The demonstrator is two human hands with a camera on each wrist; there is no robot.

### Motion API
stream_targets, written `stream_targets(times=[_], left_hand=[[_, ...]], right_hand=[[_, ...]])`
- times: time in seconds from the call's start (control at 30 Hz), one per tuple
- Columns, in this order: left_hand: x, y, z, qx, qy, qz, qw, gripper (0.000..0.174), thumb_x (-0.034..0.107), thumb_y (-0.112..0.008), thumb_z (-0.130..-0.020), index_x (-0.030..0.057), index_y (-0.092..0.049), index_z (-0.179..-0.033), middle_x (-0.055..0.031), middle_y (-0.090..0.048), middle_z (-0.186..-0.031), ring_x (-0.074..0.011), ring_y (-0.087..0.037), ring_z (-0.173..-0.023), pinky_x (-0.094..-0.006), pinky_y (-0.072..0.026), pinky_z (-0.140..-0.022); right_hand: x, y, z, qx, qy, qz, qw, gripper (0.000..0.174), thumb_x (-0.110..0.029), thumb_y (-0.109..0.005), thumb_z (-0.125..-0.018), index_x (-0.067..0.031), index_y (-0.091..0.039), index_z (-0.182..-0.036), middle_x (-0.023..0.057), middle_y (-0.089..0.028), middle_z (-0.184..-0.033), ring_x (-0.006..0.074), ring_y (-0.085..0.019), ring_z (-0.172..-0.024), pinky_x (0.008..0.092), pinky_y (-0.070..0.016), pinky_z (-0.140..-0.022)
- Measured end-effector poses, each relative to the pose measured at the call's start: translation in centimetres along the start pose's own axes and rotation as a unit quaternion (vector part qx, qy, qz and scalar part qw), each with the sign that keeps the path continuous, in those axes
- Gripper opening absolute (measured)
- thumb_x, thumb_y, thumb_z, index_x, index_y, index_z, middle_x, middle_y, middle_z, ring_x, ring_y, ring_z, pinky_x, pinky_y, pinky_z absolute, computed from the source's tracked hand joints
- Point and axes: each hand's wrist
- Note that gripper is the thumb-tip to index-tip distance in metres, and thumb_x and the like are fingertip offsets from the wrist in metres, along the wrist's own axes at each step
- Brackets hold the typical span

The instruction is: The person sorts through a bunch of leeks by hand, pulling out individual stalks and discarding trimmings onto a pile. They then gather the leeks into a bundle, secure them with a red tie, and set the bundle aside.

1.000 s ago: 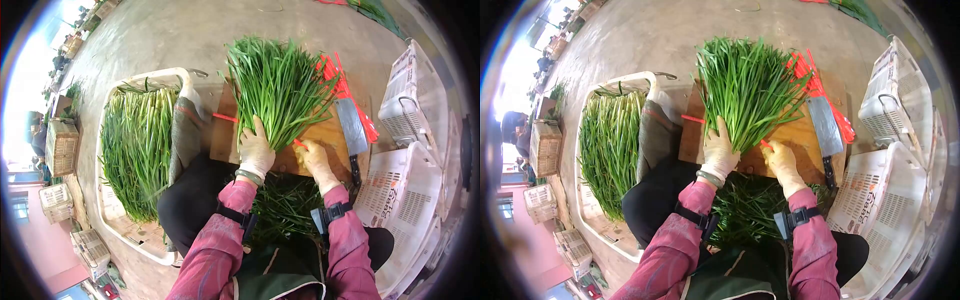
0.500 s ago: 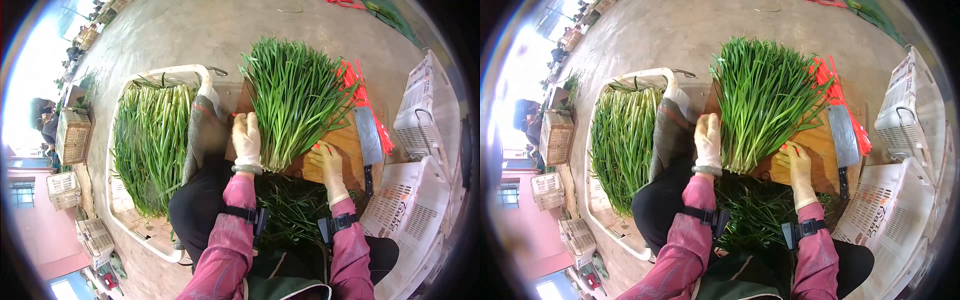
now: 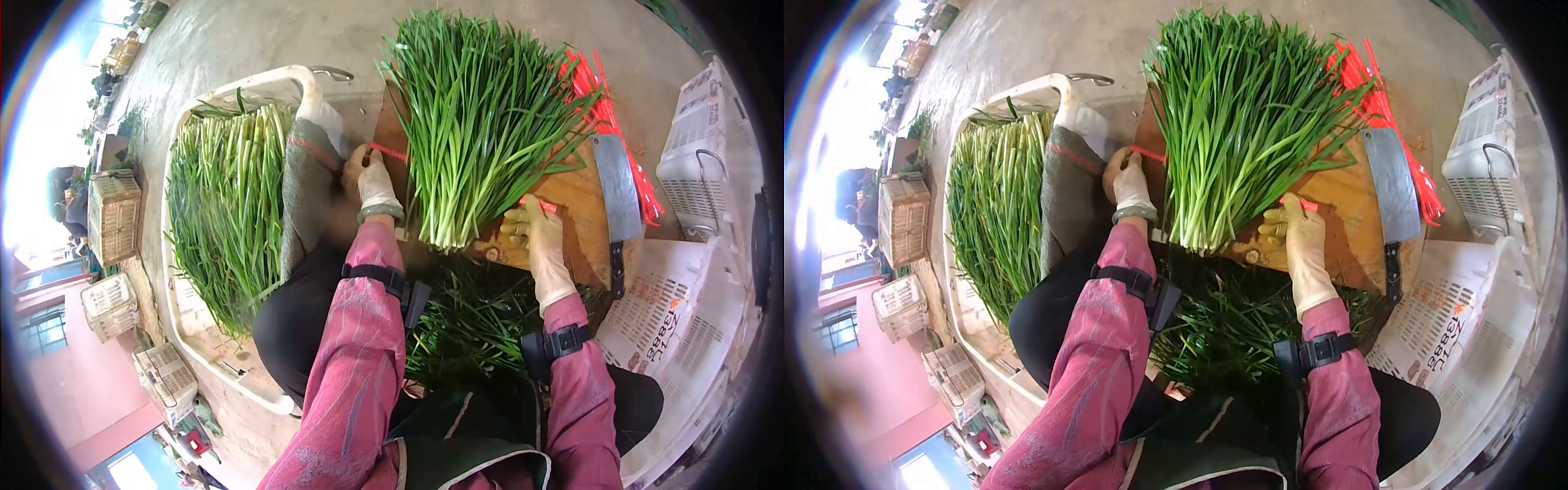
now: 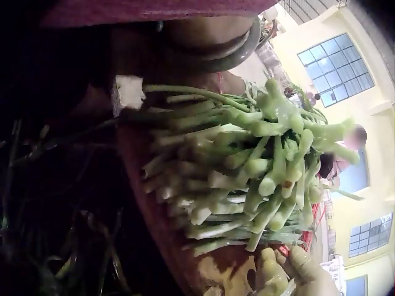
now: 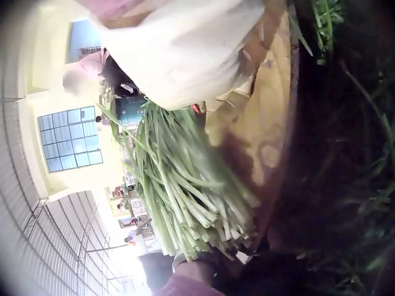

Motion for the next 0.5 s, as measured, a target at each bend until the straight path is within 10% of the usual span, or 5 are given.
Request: stream_targets(times=[0.3,0.5], left_hand=[[4.1,0.6,2.0,-0.019,-0.141,0.051,0.988,0.021,0.013,-0.061,-0.085,0.0031,-0.070,-0.101,-0.0138,-0.068,-0.093,-0.0221,-0.063,-0.084,-0.0314,-0.0482,-0.078],[4.1,-0.1,3.5,-0.049,-0.193,0.096,0.975,0.022,0.014,-0.058,-0.087,0.0021,-0.067,-0.104,-0.0176,-0.068,-0.091,-0.0318,-0.064,-0.081,-0.0367,-0.0488,-0.077]], right_hand=[[2.4,-0.4,0.1,-0.005,0.118,-0.042,0.992,0.044,-0.038,-0.055,-0.095,-0.0011,-0.058,-0.117,0.0121,-0.065,-0.101,0.0203,-0.067,-0.081,0.0291,-0.0534,-0.066],[2.3,-2.1,0.1,-0.002,0.085,-0.115,0.990,0.042,-0.032,-0.059,-0.094,-0.0014,-0.053,-0.122,0.0095,-0.058,-0.114,0.0205,-0.060,-0.096,0.0324,-0.0547,-0.076]])
Point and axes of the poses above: each hand's wrist, its own z-axis away from the middle knuckle, its own y-axis out of the back of the hand, x = y × z
